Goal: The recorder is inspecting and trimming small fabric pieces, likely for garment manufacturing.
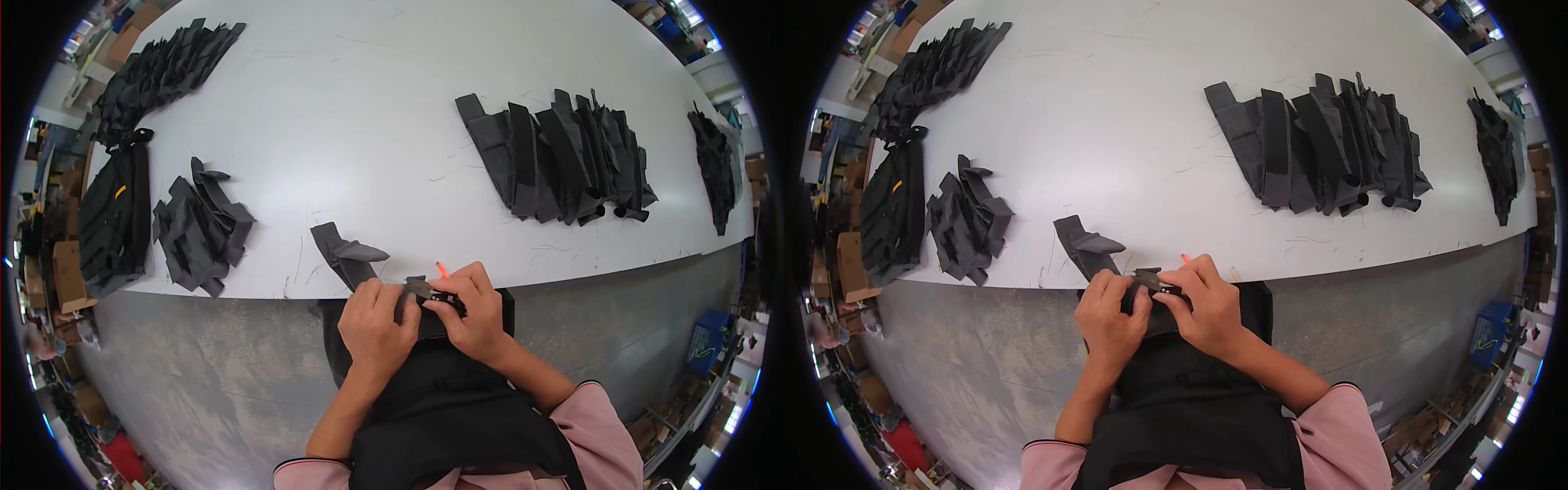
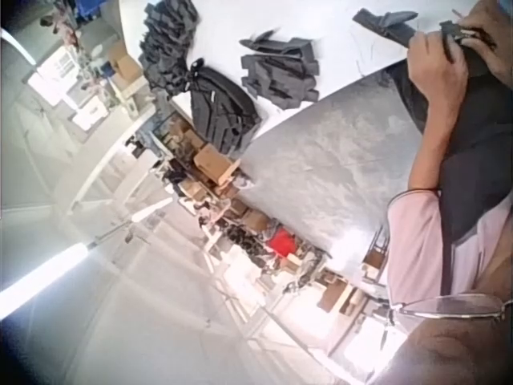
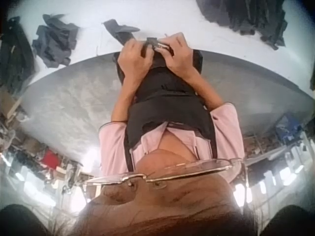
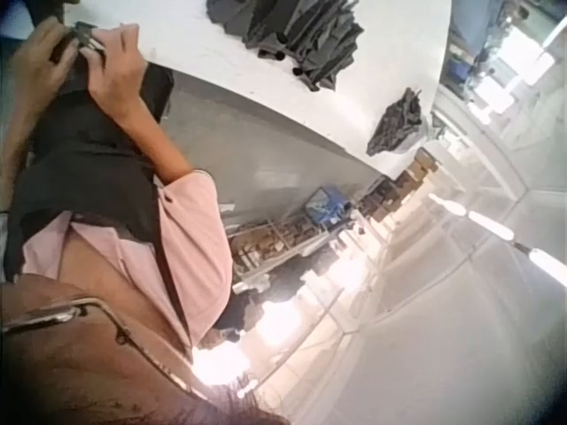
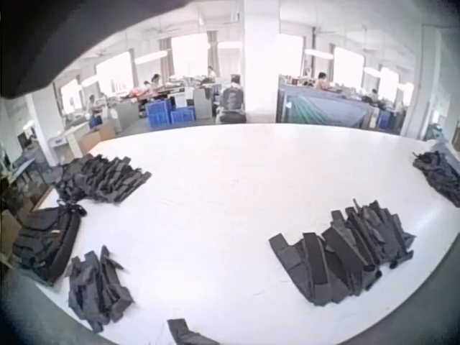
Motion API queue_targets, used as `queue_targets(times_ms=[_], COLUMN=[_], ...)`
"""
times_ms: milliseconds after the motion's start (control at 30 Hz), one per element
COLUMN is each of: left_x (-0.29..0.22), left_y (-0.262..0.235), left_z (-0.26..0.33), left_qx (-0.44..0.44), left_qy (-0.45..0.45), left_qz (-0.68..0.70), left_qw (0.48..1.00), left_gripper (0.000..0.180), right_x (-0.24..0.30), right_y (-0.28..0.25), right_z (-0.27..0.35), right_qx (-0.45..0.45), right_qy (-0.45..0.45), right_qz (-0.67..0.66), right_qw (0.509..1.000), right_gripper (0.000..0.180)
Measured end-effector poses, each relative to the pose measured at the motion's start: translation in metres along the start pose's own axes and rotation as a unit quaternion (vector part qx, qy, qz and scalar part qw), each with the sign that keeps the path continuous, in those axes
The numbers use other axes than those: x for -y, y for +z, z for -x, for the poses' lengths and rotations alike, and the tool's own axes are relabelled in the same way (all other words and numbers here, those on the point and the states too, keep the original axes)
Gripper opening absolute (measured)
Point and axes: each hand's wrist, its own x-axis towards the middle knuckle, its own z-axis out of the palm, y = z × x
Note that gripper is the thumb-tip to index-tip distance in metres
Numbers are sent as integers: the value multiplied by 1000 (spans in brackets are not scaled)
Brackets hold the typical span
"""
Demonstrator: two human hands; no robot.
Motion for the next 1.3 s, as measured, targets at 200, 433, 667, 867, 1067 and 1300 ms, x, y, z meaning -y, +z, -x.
queue_targets(times_ms=[200, 433, 667, 867, 1067, 1300], left_x=[1, 8, 20, 27, 22, 36], left_y=[-1, -3, -7, 0, -3, 14], left_z=[3, 1, -6, 0, 10, 6], left_qx=[21, 56, 63, 80, 133, 47], left_qy=[-56, -159, -362, -395, -349, -426], left_qz=[55, 195, 475, 514, 569, 535], left_qw=[997, 966, 800, 757, 732, 729], left_gripper=[12, 15, 25, 28, 18, 24], right_x=[0, -5, -8, -11, -14, -14], right_y=[2, 2, -9, 20, 28, 22], right_z=[1, -4, 6, -12, -34, -2], right_qx=[-18, 20, 21, 81, 100, 20], right_qy=[36, 80, 163, -45, 355, 190], right_qz=[-14, -46, -176, -67, -334, -129], right_qw=[999, 996, 971, 993, 868, 973], right_gripper=[23, 20, 32, 38, 21, 34])
